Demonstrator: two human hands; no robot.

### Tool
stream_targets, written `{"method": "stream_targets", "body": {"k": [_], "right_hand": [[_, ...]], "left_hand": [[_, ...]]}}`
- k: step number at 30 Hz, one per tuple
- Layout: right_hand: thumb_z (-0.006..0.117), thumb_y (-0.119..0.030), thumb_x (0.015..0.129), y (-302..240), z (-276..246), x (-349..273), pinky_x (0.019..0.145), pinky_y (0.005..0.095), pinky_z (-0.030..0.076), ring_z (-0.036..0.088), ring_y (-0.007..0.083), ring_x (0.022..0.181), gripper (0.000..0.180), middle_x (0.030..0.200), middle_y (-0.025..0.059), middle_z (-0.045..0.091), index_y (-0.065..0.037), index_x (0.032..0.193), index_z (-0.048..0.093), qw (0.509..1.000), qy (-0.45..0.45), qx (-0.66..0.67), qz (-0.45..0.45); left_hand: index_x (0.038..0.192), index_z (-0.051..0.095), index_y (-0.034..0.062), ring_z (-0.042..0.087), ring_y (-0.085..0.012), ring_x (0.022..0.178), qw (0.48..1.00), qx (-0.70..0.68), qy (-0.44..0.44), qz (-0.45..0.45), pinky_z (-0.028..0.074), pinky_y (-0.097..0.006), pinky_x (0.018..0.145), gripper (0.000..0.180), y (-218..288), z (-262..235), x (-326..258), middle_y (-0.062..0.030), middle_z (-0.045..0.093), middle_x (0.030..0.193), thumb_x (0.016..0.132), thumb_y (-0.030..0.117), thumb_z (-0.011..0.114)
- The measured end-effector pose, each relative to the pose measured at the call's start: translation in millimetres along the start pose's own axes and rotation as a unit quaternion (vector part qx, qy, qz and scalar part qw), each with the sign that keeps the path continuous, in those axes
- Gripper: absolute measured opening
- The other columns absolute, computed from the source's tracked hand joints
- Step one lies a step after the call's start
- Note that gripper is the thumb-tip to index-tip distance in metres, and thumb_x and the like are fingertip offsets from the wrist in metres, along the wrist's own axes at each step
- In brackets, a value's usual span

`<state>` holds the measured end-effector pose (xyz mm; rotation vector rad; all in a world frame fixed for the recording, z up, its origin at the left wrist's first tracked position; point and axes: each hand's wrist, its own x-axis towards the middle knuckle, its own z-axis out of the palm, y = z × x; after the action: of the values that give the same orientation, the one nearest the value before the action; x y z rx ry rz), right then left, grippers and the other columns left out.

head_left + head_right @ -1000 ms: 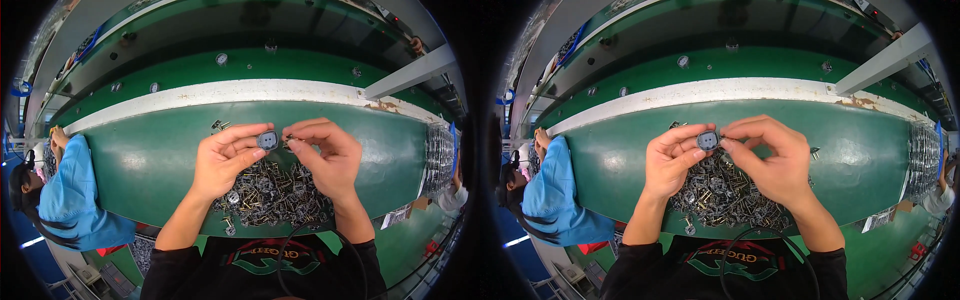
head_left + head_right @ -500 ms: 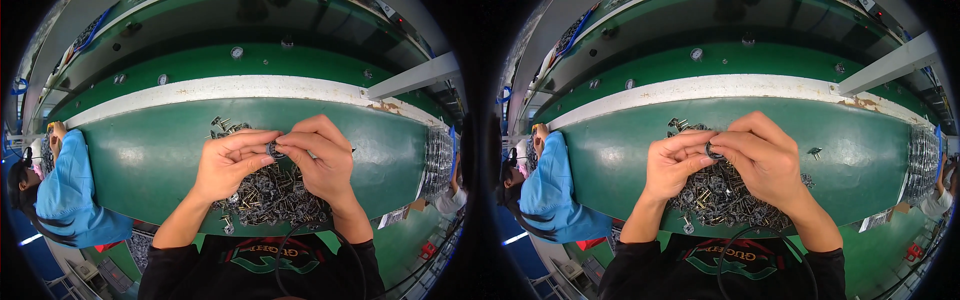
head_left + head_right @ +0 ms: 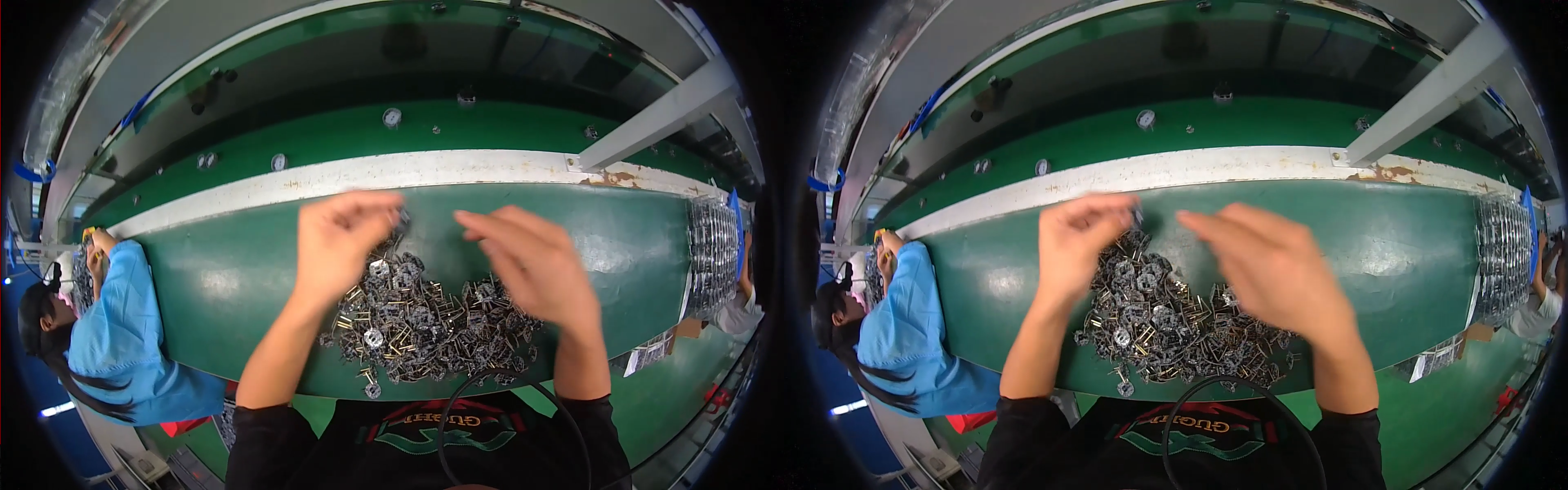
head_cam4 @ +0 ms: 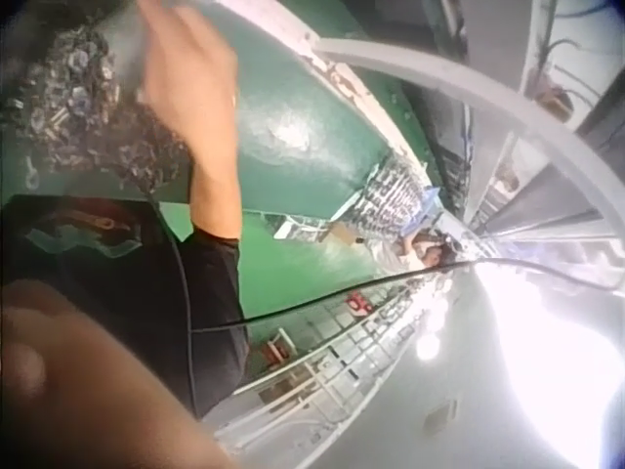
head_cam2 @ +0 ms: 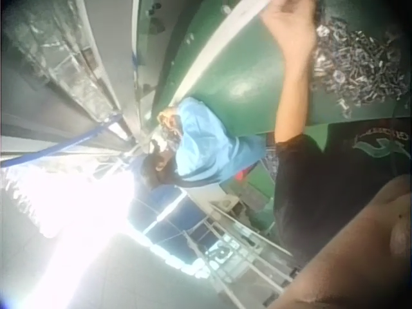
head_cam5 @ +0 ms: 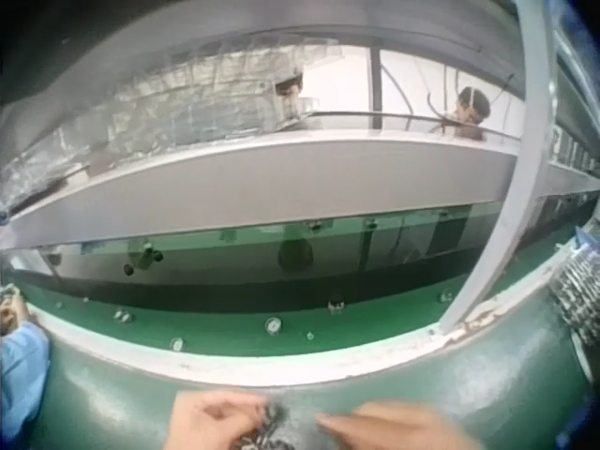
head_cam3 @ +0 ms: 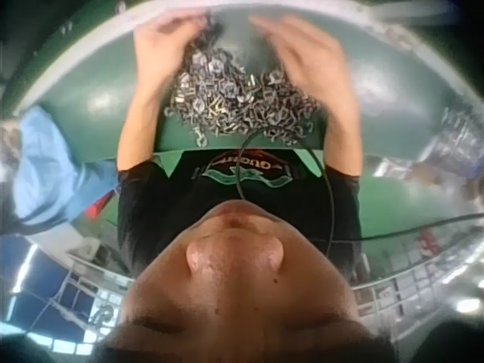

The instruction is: The person assembles small mechanical components by hand, attaching plastic caps and metal pins to them on a factory assembly line.

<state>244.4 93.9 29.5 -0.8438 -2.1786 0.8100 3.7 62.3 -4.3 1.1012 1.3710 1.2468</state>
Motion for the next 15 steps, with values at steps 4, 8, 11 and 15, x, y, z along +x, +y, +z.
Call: {"method": "stream_targets", "body": {"k": [4,8,11,15], "right_hand": [[0.063,0.007,0.072,11,-73,-28,0.076,0.039,0.052,0.063,0.0301,0.085,0.047,0.091,0.0091,0.062,-0.007,0.117,0.069,0.98,-0.101,-0.165,0.047],[0.064,0.006,0.071,28,-82,-58,0.084,0.0401,0.051,0.061,0.0291,0.093,0.043,0.095,0.0082,0.061,-0.008,0.11,0.072,0.955,-0.178,-0.19,0.143],[0.064,0.005,0.072,54,-76,-83,0.08,0.0397,0.052,0.061,0.0295,0.089,0.04,0.095,0.008,0.061,-0.009,0.109,0.072,0.961,-0.165,-0.171,0.144],[0.063,0.004,0.074,61,-68,-90,0.075,0.0416,0.052,0.062,0.0299,0.083,0.031,0.09,0.0085,0.061,-0.007,0.101,0.073,0.968,-0.089,-0.168,0.163]], "left_hand": [[0.104,0.074,-0.0009,0.071,-0.0161,0.085,0.966,0.23,0.073,0.094,0.054,-0.029,0.077,0.021,-5,-26,97,-0.0134,0.075,0.091,0.084,0.006,0.069],[0.109,0.072,-0.0008,0.07,-0.0183,0.085,0.944,0.303,0.11,0.073,0.052,-0.029,0.079,0.025,-19,-49,164,-0.0124,0.075,0.093,0.086,0.008,0.069],[0.105,0.075,0.0058,0.069,-0.0257,0.093,0.934,0.344,0.087,0.039,0.052,-0.034,0.085,0.022,-26,-41,180,-0.0143,0.073,0.102,0.085,0.011,0.068],[0.119,0.069,0.01,0.058,-0.0374,0.108,0.774,0.56,0.12,0.268,0.046,-0.042,0.099,0.037,-16,-13,170,-0.0149,0.063,0.125,0.082,0.009,0.063]]}}
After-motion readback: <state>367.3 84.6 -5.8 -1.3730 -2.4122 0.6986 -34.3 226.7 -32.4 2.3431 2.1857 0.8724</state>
